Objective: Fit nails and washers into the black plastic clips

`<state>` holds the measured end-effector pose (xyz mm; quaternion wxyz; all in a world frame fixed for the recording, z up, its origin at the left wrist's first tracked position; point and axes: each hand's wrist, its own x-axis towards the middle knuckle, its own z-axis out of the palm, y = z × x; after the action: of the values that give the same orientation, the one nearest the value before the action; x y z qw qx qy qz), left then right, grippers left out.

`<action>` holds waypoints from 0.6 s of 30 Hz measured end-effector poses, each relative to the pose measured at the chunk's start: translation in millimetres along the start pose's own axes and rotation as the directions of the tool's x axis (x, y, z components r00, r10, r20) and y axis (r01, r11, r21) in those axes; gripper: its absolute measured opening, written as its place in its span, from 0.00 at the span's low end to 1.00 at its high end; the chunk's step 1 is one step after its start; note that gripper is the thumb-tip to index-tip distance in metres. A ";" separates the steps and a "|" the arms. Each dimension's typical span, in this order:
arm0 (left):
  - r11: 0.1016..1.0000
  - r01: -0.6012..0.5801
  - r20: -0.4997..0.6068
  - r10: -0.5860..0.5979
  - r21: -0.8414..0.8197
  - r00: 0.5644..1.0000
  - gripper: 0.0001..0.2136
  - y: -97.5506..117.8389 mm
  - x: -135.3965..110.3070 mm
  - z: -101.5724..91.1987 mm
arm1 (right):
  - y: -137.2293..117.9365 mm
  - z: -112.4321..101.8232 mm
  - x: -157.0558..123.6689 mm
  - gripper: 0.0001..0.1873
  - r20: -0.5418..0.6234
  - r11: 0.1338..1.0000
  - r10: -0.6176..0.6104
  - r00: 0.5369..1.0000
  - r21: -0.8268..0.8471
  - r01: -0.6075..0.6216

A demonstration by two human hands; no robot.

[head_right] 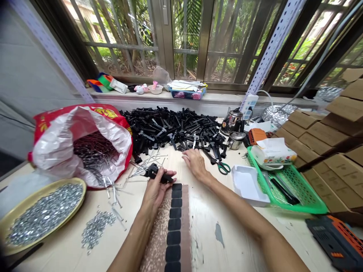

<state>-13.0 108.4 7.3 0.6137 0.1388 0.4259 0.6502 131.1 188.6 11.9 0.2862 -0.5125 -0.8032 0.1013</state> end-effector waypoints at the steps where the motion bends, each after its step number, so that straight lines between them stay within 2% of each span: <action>1: 1.000 0.015 0.011 -0.015 -0.002 1.000 0.15 0.0 0.6 -1.6 | 7.9 4.2 13.7 0.08 0.016 0.993 0.051 0.999 -0.103 -0.049; 4: 0.997 0.068 0.031 -0.067 -0.025 0.997 0.18 -0.4 1.2 -2.7 | 15.7 13.5 34.1 0.10 0.060 0.960 0.148 0.987 -0.247 -0.129; 6: 0.994 0.092 0.029 -0.090 -0.058 0.995 0.20 -1.1 2.1 -1.2 | 5.8 16.3 24.4 0.10 0.048 0.967 0.149 0.988 -0.217 -0.136; 9: 0.986 0.088 0.010 -0.087 -0.141 0.996 0.18 -2.0 4.1 1.6 | -18.2 13.6 -8.8 0.10 0.062 0.999 0.004 0.998 0.042 -0.007; 11: 0.982 0.078 -0.013 -0.081 -0.170 0.997 0.14 -1.8 4.5 2.4 | -25.8 7.5 -23.3 0.10 0.114 0.965 -0.157 0.981 0.228 0.128; 12: 0.982 0.087 -0.018 -0.091 -0.165 0.996 0.13 -1.2 4.2 2.4 | -24.1 3.6 -24.6 0.11 0.147 0.954 -0.209 0.967 0.250 0.168; 13: 0.983 0.104 -0.018 -0.108 -0.149 0.994 0.13 -0.5 3.7 2.0 | -18.5 -0.5 -22.0 0.12 0.180 0.959 -0.230 0.956 0.210 0.191; 15: 0.985 0.141 -0.007 -0.143 -0.101 0.990 0.14 1.6 2.2 0.6 | 1.9 -8.5 -8.2 0.16 0.245 0.979 -0.187 0.951 -0.034 0.201; 17: 0.987 0.148 0.010 -0.147 -0.060 0.989 0.16 3.0 1.1 -0.9 | 25.7 -15.2 8.3 0.16 0.285 0.935 -0.113 0.952 -0.292 0.198; 18: 0.989 0.138 0.013 -0.138 -0.045 0.990 0.17 3.2 1.0 -1.5 | 35.4 -17.6 14.9 0.15 0.321 0.902 -0.108 0.941 -0.366 0.228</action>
<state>-16.5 109.1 8.3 0.6624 0.0982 0.4164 0.6150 163.5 215.5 15.4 0.0615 -0.4671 -0.8819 -0.0143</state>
